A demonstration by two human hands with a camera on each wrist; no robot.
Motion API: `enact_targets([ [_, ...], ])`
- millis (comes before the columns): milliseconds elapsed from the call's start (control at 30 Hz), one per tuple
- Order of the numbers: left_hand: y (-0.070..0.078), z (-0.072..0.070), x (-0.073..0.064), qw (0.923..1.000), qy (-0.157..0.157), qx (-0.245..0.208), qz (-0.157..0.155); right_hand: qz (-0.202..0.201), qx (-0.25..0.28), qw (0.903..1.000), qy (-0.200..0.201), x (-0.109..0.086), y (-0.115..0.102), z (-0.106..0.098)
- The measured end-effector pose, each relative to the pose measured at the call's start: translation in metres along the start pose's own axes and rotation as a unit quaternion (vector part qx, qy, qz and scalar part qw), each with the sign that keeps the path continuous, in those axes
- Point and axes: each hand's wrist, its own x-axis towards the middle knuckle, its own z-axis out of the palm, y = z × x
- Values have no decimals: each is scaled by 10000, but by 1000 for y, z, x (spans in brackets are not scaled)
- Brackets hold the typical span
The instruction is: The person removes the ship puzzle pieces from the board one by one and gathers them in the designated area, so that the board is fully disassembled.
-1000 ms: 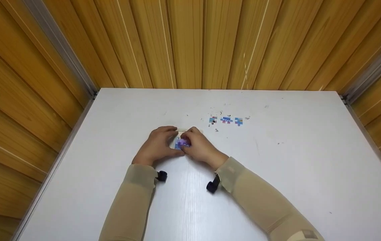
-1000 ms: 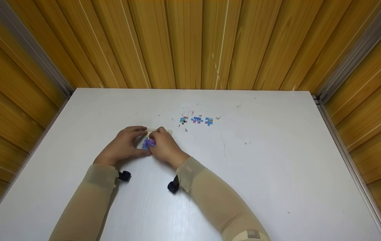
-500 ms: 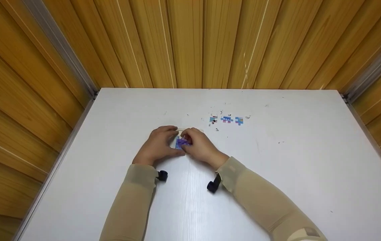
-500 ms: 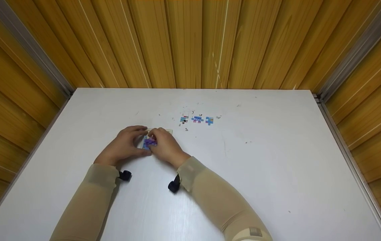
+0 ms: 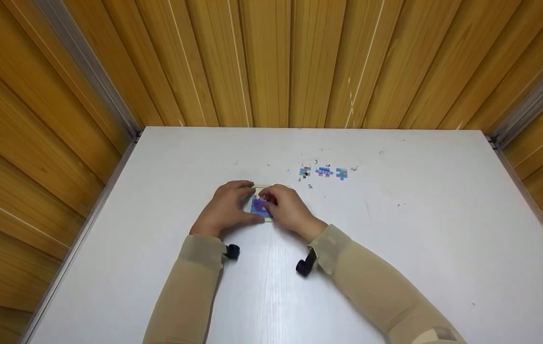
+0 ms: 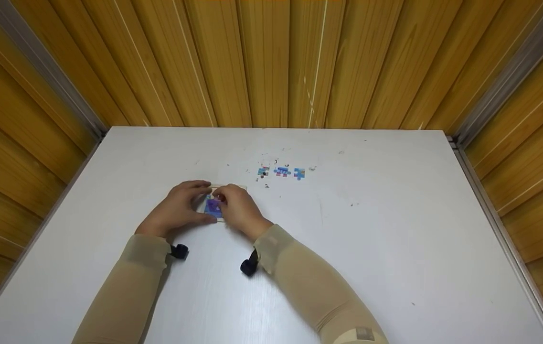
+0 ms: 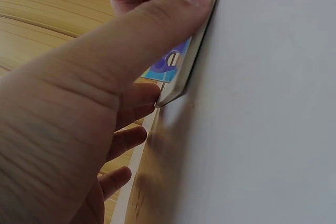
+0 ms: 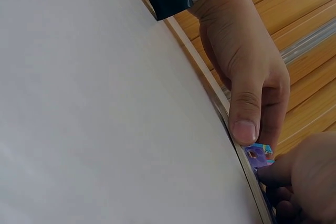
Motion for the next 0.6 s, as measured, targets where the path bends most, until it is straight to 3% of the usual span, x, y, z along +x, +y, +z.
enact_targets([
  [600, 0, 0, 0, 10000, 11, 75, 52, -284, -329, 9990, 46, 0, 2, -1],
])
